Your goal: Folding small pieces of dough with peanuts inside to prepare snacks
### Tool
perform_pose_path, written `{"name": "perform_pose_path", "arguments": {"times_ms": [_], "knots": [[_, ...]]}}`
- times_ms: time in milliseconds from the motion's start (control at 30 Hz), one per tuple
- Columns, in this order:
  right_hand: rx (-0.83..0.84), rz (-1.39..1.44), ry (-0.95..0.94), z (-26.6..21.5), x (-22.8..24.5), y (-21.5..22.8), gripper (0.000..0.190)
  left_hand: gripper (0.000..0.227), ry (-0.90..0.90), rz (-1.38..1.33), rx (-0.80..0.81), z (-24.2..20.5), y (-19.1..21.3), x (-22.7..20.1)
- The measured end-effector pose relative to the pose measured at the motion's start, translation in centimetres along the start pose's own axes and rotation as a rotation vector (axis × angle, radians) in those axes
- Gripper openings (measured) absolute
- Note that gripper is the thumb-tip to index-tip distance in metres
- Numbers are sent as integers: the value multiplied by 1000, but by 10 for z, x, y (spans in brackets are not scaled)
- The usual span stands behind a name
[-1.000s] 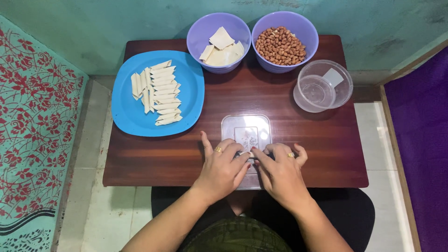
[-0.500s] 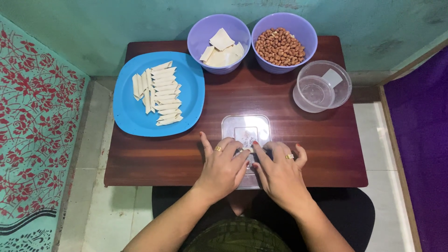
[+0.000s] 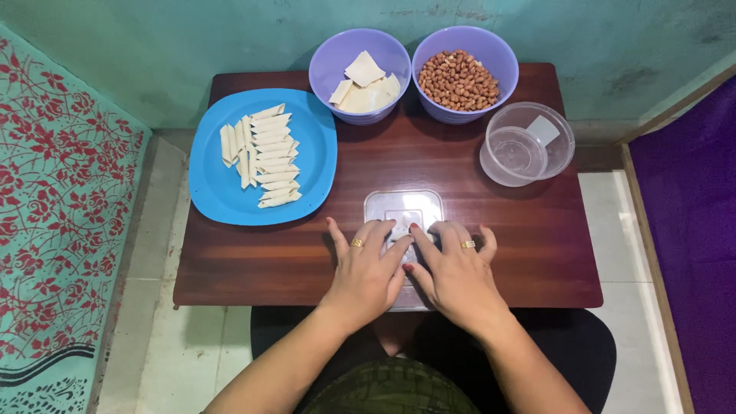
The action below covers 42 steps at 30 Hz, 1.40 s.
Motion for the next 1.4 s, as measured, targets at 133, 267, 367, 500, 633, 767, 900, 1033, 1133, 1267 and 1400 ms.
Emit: {"name": "perform_pose_path", "arguments": {"times_ms": [133,267,367,500,633,767,900,1033,1133,1267,1400], "knots": [[50,60,9,5,-7,0,55,41,19,41,50,2,-3,1],[23,123,5,9,-12,-2,55,43,29,47,82,3,-3,2],[-45,128,-14,14,-16,-6,43,44,24,49,89,1,-6,3],[-66,118,-24,24,-19,-12,19,29,6,37,28,5,-6,5],[-74,116,19,24,-19,-12,15,21,10,4,6,6,-15,16],[-110,114,43,9,-15,-5,16,13,8,-120,-38,5,-5,9],[-116,121,52,-14,-4,1,18,10,-34,-162,-38,-10,4,-3],[-144,79,53,-27,5,8,24,8,-34,-143,-33,-12,3,-1],[-179,20,34,-35,21,20,42,9,3,-177,95,-6,10,-2],[-184,-18,2,-39,33,14,42,5,22,-162,78,-6,10,0],[-118,-104,-13,-35,35,6,50,12,72,-185,51,-3,21,-4]]}}
Point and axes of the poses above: each hand's wrist, its own z-axis towards the middle knuckle, its own y-axis out of the back of the hand, x = y × z, the point moved 4 cm from there along z, towards the middle knuckle, and after that the axes turned 3 degrees about -z, right-handed, at the moved point
